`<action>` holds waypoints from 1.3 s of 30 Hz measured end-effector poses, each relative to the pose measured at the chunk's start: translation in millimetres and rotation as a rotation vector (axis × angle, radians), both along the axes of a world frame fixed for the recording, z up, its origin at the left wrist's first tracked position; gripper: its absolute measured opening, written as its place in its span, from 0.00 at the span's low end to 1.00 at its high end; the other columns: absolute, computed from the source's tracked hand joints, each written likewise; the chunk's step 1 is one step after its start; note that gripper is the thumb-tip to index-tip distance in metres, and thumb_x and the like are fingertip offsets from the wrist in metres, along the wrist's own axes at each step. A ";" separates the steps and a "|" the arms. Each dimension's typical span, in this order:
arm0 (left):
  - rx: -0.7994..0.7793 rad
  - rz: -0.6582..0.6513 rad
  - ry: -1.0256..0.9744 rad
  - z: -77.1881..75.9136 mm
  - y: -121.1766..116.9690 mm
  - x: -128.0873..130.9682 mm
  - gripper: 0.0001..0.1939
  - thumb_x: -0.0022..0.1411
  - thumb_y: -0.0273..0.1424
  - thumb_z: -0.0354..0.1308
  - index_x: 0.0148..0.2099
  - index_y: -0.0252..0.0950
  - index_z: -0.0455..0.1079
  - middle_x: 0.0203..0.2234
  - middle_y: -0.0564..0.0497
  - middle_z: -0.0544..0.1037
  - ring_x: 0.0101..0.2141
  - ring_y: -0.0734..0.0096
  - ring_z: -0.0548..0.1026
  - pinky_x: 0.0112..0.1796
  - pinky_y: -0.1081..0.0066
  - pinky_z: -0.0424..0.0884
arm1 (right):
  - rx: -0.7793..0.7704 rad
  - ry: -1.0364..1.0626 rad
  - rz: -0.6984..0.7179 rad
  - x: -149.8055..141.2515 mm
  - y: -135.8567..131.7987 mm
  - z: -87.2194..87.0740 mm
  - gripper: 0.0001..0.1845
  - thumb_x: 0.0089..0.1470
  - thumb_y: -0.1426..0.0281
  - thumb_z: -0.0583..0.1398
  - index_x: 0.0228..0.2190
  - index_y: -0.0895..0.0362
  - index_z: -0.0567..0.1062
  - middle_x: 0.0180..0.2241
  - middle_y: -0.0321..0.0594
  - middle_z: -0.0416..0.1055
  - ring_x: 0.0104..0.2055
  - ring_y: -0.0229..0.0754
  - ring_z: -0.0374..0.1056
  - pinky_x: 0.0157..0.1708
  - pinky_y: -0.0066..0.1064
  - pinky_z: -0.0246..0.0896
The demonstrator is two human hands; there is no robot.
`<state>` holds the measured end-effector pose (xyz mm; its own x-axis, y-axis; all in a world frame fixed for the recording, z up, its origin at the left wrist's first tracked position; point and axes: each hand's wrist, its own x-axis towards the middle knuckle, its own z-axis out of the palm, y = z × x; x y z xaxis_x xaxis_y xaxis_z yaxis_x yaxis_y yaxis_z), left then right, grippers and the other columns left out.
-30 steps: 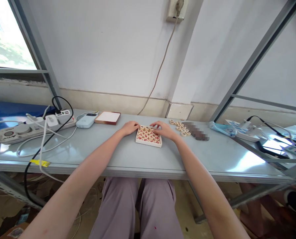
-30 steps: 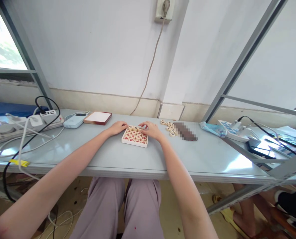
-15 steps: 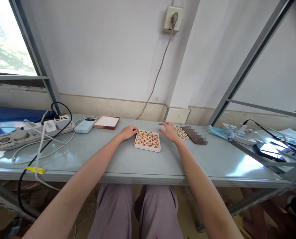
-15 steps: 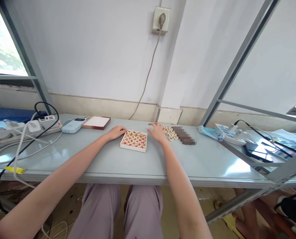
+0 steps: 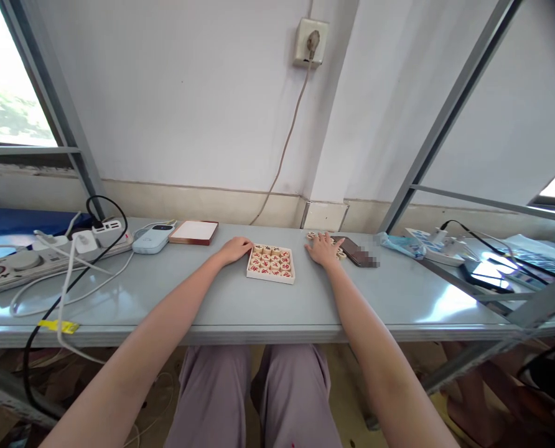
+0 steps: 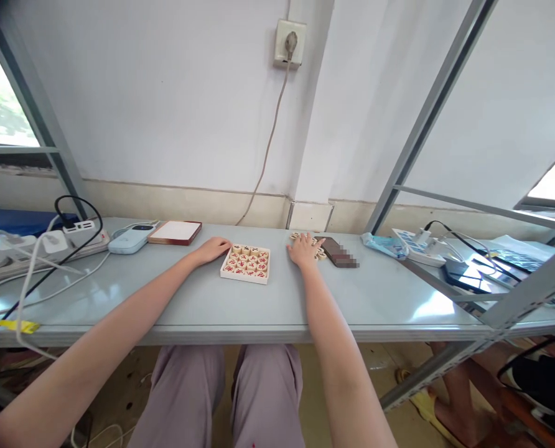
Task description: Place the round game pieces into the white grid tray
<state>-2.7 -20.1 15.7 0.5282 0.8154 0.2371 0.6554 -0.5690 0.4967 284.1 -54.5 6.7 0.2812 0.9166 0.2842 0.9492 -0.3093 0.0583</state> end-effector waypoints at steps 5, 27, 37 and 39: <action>-0.132 -0.100 -0.055 2.2 1.2 -6.1 0.24 0.57 0.49 0.43 0.21 0.36 0.60 0.15 0.54 0.63 0.19 0.74 0.60 0.24 0.71 0.56 | 0.014 0.004 0.079 -7.5 -1.1 2.5 0.25 0.59 0.66 0.45 0.56 0.60 0.57 0.61 0.50 0.49 0.63 0.51 0.40 0.53 0.66 0.25; -0.145 -0.089 -0.049 4.7 -1.3 -5.5 0.23 0.53 0.51 0.48 0.22 0.35 0.60 0.16 0.55 0.60 0.21 0.74 0.57 0.23 0.73 0.51 | 0.021 0.476 0.550 -26.7 -27.6 44.8 0.15 0.50 0.62 0.58 0.40 0.54 0.75 0.41 0.39 0.73 0.39 0.41 0.67 0.40 0.31 0.59; -0.117 -0.092 -0.044 3.7 0.1 -5.2 0.23 0.53 0.51 0.47 0.23 0.35 0.61 0.17 0.55 0.62 0.21 0.74 0.58 0.24 0.73 0.51 | -0.064 0.551 0.721 -44.2 -31.5 44.6 0.16 0.46 0.64 0.61 0.39 0.54 0.74 0.42 0.37 0.72 0.38 0.38 0.67 0.39 0.30 0.61; -0.114 -0.092 -0.042 3.4 0.4 -4.9 0.23 0.53 0.51 0.47 0.22 0.35 0.61 0.17 0.55 0.62 0.21 0.74 0.58 0.24 0.73 0.51 | -0.073 0.521 0.718 -43.0 -30.1 43.5 0.16 0.46 0.64 0.61 0.39 0.53 0.75 0.41 0.37 0.73 0.38 0.39 0.67 0.39 0.30 0.61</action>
<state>-7.6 -19.7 19.0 0.5936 0.7868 0.1689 0.5805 -0.5640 0.5873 241.1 -84.6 50.2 -0.2907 0.9324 0.2147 0.8245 0.3580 -0.4383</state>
